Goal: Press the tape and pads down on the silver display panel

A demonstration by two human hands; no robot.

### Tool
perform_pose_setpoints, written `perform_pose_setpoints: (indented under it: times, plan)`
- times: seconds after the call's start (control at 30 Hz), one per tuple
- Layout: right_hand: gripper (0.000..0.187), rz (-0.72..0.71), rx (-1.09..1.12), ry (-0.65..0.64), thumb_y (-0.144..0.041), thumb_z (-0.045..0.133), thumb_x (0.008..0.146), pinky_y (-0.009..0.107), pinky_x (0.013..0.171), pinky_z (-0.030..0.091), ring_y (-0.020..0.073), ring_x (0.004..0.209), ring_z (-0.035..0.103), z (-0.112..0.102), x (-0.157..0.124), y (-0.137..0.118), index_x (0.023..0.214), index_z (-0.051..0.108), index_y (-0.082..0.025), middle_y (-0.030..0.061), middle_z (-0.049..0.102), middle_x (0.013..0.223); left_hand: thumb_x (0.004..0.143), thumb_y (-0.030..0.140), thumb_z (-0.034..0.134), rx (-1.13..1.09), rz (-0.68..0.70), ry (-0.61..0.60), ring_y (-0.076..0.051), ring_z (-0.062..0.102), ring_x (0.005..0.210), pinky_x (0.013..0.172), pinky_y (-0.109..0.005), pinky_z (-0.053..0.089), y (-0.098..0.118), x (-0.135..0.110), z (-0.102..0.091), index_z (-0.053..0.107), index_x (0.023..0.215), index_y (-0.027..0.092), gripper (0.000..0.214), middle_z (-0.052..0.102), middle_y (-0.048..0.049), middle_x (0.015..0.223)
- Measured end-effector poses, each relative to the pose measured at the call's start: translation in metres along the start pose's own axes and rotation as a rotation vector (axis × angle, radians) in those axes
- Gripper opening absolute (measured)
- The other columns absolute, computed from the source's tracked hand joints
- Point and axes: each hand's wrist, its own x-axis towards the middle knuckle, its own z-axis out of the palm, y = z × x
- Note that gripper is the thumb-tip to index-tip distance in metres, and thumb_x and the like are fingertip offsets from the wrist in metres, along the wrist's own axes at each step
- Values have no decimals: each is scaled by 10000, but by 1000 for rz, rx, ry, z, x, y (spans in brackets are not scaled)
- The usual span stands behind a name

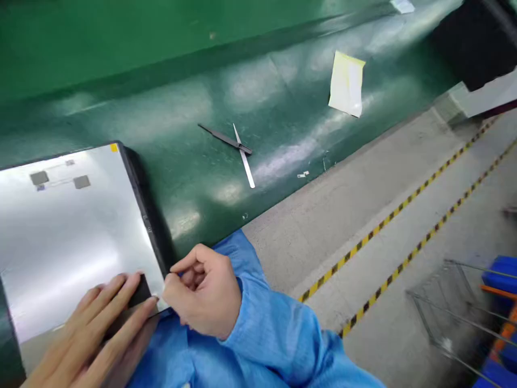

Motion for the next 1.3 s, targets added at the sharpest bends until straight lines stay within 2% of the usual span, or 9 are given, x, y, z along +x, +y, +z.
perform_pose_setpoints:
  times: [0.23,0.4,0.6,0.77,0.9,1.07,1.2,1.3]
  plan:
    - [188,39,-10,12,-208,693,725,143,265,322,77,302,457,-1,0,1,859,561,-192,-110,518,470,841,33,756,28,4,9,-394,614,1335,1202,-563,460,5,14,2,604,1452,135,639,596,-238,1478]
    - [160,35,-26,44,-222,702,744,130,284,322,67,309,452,3,1,-3,792,553,-190,-100,499,437,766,-51,790,-9,-85,36,-374,636,1311,1188,-561,479,11,17,-2,618,1437,145,720,615,-210,1467]
    - [182,24,-13,-2,-260,704,761,145,278,346,76,304,455,-1,0,0,843,558,-189,-102,518,446,816,20,785,11,-35,42,-382,621,1329,1192,-567,473,8,15,0,638,1410,136,623,605,-222,1474]
    - [201,27,-17,12,-233,707,732,147,277,353,78,311,469,-1,0,4,866,566,-187,-107,527,468,806,-16,772,-4,-82,59,-383,628,1320,1173,-577,493,11,16,0,646,1402,144,631,614,-212,1468]
    - [184,36,-38,46,-248,707,744,146,268,335,76,302,454,1,1,2,835,559,-190,-105,517,453,801,-57,748,-22,-110,32,-383,626,1323,1172,-586,494,15,19,-2,613,1443,159,690,605,-200,1482]
    - [191,40,-33,28,-266,711,747,145,274,346,73,302,451,1,1,0,817,551,-189,-105,508,442,806,-56,750,-26,-148,20,-376,618,1334,1174,-593,494,19,21,-5,536,1519,205,789,594,-177,1501]
    - [194,24,-11,13,-223,702,734,145,282,364,76,315,470,0,0,3,863,562,-187,-105,531,464,792,-74,748,-25,-130,18,-384,612,1340,1176,-593,488,15,19,-4,543,1511,184,791,590,-201,1498]
    - [197,24,-13,25,-214,707,732,145,280,351,78,316,472,-1,0,3,863,562,-188,-108,528,473,803,-63,740,-7,-56,16,-388,607,1344,1195,-576,468,12,18,-3,568,1487,145,735,587,-229,1491]
